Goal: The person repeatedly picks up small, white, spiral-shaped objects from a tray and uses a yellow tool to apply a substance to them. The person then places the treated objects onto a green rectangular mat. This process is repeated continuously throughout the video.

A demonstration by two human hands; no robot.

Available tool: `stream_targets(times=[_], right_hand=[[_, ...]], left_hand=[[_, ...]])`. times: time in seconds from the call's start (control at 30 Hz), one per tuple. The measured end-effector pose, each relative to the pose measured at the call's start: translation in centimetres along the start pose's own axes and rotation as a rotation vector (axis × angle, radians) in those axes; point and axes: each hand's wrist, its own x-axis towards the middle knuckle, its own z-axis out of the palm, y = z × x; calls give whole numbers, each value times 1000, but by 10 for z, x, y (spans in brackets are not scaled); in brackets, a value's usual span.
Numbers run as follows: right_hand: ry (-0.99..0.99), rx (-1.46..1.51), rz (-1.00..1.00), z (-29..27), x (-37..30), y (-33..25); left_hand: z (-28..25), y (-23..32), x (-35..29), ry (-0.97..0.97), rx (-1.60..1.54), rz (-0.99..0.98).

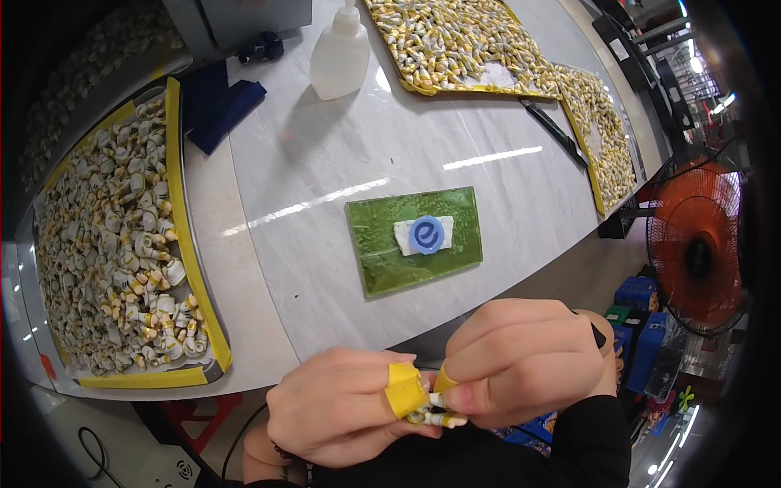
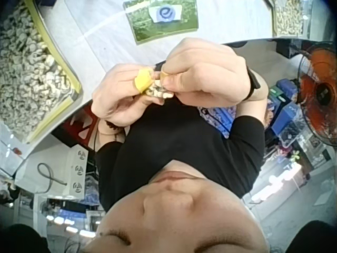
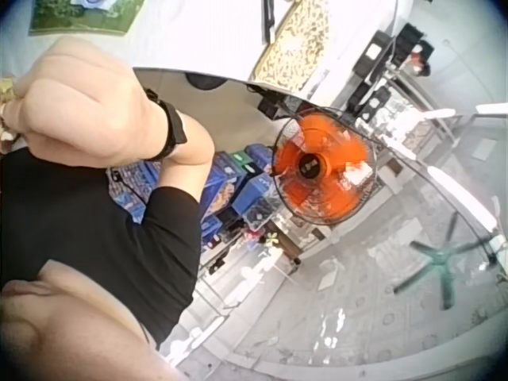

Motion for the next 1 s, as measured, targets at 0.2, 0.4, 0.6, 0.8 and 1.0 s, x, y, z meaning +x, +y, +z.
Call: stream_targets(times=[0.2, 0.4, 0.6, 0.8, 1.0], right_hand=[[70, -204, -100, 5, -2, 1], [52, -64, 45, 0, -1, -7], [-62, 62, 280, -9, 5, -1], [-158, 97, 337, -5, 8, -4], [-221, 91, 272, -1, 12, -3]], left_hand=[[8, 1, -1, 127, 144, 9], [6, -8, -7, 96, -164, -47], [4, -3, -11, 40, -791, -443], [-1, -3, -14, -46, -785, -510], [-6, 2, -14, -92, -742, -556]])
